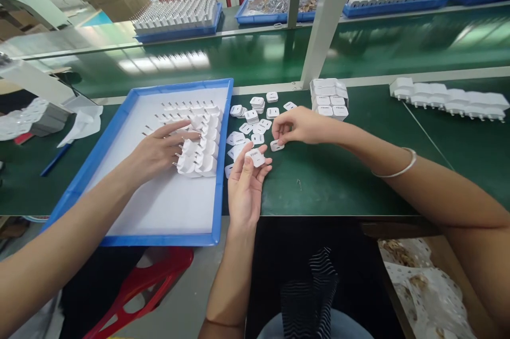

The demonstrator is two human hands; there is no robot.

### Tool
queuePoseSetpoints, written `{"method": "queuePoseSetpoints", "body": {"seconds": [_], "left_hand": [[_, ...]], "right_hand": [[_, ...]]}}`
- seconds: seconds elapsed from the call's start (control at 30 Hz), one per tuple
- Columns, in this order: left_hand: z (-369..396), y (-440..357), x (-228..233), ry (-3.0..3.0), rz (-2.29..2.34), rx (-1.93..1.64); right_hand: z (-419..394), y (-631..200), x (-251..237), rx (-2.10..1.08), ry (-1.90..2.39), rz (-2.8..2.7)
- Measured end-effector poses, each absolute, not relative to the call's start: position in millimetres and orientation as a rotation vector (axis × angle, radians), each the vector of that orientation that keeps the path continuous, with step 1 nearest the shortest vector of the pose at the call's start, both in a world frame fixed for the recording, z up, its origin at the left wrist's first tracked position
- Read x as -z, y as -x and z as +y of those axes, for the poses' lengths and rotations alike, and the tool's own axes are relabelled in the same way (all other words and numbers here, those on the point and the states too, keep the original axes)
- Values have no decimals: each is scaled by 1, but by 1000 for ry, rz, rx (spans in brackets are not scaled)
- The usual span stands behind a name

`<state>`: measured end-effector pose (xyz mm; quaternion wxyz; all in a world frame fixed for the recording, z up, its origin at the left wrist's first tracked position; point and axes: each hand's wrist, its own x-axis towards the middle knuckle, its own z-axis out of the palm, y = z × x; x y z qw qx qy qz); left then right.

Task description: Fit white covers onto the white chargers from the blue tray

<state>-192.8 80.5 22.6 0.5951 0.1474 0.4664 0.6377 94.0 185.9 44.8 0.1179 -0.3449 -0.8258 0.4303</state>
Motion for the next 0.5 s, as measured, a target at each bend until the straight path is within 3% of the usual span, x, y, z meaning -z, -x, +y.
{"method": "queuePoseSetpoints", "body": {"seconds": [0.23, 0.5], "left_hand": [[39, 66, 24, -457, 941, -1481], [43, 76, 27, -288, 848, -1608]], "right_hand": [[161, -93, -66, -1542, 702, -2105], [154, -71, -38, -1082, 856, -2091]]}}
